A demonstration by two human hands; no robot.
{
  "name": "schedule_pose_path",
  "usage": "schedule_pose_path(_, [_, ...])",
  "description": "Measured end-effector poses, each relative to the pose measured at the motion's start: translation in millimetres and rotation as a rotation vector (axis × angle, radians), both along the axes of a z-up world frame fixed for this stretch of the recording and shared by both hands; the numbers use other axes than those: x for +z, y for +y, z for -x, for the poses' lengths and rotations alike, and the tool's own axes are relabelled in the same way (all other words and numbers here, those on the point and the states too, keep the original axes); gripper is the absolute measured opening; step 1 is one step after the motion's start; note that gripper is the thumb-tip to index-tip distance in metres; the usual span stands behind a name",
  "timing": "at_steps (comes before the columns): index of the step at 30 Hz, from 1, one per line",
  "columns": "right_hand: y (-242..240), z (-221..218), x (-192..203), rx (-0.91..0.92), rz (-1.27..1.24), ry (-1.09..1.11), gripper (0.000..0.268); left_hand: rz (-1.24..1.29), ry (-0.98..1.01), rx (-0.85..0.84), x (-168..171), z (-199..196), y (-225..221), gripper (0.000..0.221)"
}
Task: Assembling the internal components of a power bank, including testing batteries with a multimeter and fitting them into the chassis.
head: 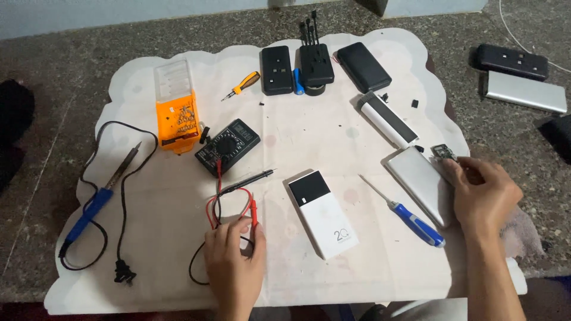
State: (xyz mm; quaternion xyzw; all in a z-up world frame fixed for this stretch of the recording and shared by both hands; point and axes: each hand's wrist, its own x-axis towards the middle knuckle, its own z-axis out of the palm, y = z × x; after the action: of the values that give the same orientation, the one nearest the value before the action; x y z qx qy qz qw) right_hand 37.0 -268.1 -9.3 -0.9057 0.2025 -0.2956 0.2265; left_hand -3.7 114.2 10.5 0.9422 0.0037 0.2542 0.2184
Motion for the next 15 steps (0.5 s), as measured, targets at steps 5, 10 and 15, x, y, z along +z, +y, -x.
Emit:
schedule_pose_path(5, [-2.0,-0.3,-0.6,0.011,0.007,-0.026,0.019,-0.017,0.04,-0.001,3.8,-0.6,-0.8,0.021])
schedule_pose_path(10, [2.8,-2.0,6.1,0.035,-0.106,-0.027,0.02,-0.007,-0.02,-0.043,4.5,-1.3,-0.7,0.024])
schedule_pose_path(15, [5.3,-3.2,11.7,-0.007,-0.082,0.056,0.022,-0.001,0.014,-0.008,2.6,-0.9,-0.9,0.023])
